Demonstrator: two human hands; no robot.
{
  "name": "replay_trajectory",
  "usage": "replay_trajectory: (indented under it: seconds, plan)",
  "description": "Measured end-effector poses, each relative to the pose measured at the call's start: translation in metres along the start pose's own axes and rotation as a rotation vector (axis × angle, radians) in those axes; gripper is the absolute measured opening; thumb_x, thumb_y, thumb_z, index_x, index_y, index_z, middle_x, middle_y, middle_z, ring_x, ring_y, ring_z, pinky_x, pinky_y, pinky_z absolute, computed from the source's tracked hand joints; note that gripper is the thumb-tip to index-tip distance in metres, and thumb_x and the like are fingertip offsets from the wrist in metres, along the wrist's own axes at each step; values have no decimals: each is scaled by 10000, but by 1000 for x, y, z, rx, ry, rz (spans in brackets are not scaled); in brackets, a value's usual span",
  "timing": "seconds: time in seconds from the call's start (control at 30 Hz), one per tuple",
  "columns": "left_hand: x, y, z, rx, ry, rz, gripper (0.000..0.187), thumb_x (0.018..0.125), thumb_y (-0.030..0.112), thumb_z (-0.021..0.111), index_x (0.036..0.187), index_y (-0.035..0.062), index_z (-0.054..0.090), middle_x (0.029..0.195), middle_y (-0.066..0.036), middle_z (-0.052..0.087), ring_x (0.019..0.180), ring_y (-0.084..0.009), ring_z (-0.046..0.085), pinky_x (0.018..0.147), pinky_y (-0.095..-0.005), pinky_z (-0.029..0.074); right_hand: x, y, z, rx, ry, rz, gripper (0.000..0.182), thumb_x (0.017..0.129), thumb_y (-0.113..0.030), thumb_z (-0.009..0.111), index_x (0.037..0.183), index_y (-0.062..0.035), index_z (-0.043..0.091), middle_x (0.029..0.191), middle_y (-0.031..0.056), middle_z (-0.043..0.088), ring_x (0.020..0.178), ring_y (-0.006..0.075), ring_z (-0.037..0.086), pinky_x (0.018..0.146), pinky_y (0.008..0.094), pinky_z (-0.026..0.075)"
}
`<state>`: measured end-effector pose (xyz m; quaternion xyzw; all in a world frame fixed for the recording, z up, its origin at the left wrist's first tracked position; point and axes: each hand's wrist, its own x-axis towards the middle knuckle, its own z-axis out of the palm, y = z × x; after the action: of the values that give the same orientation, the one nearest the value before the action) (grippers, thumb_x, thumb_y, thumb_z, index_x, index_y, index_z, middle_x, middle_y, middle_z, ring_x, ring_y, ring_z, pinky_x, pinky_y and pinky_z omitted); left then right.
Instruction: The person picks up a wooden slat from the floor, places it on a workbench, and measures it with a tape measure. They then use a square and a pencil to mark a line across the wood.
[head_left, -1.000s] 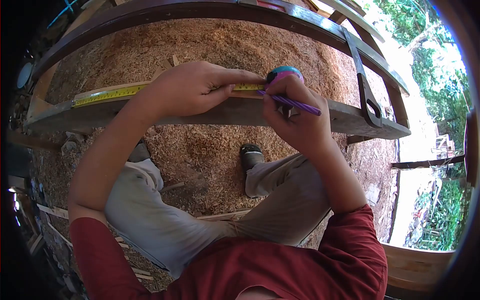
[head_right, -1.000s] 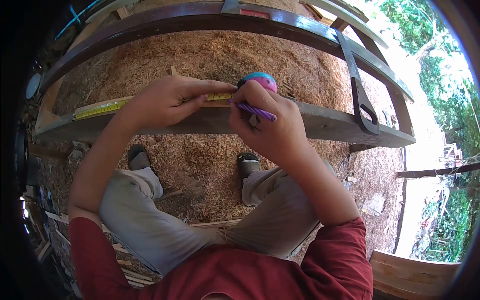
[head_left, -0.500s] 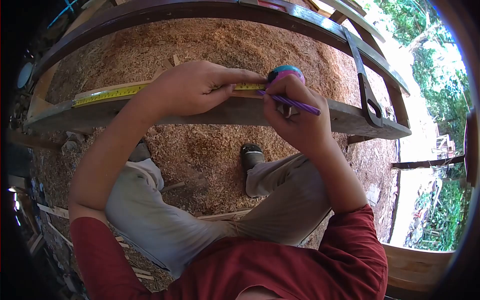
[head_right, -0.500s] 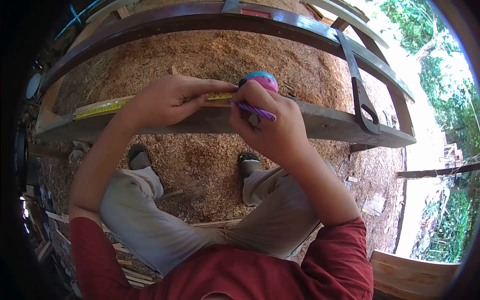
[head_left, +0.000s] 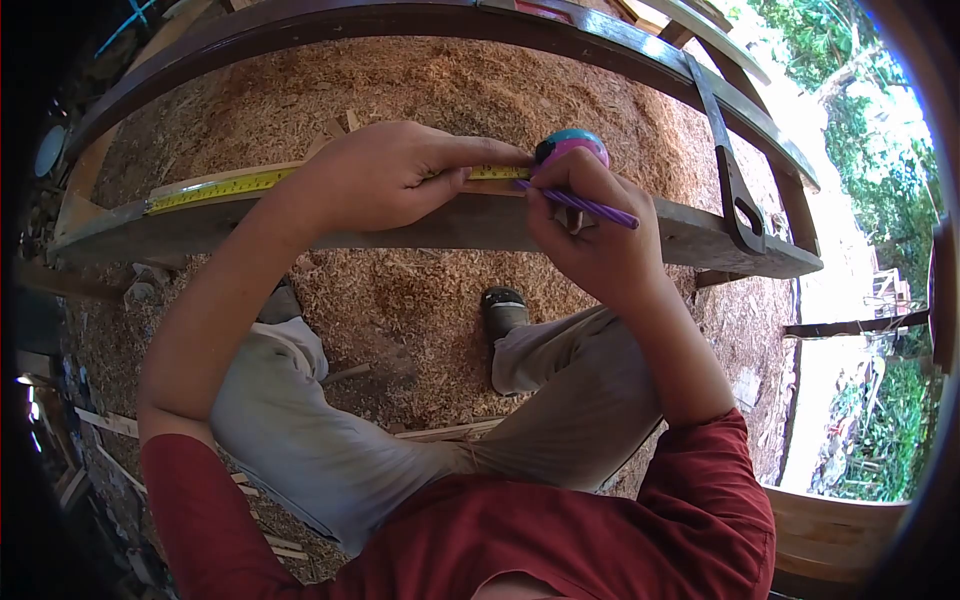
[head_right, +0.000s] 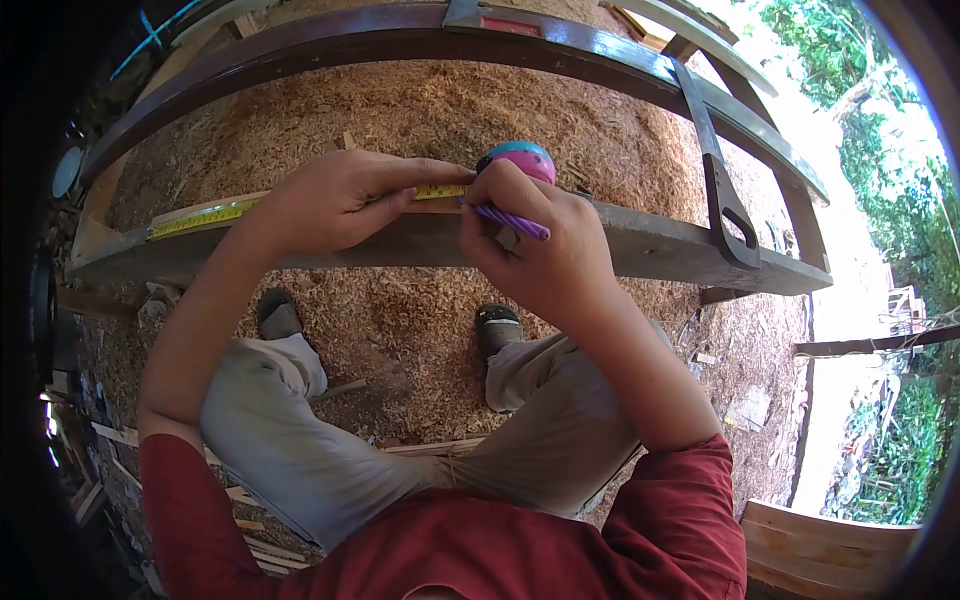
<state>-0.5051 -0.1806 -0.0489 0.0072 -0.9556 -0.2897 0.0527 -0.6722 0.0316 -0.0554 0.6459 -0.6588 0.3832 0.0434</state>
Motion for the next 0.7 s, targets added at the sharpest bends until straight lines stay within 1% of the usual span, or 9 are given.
replay_trajectory:
  seconds: [0.1,0.47,0.7]
  plan:
    - [0,-4,3,-20,36,45,563,1029,161,607,1580,265,655,1281,-162,797,1103,-373,775,969,-475,596,0,0,0,-8,-1,-8,183,926,-89,812,1006,-117,650,858,102,743,758,319,785,663,423,614]
    - [-1,-3,3,-32,47,54,539,1040,159,620,1569,252,666,1250,-166,802,1083,-366,783,946,-463,599,1,1,-1,-7,-9,-17,185,925,-92,807,1015,-122,648,872,101,747,768,332,784,667,433,615]
    - [0,-3,2,-12,38,44,523,1049,168,624,1566,234,670,1239,-164,804,1077,-367,785,935,-459,601,1,1,0,-2,-18,-10,182,930,-95,804,1013,-126,645,854,99,749,775,340,784,666,441,610]
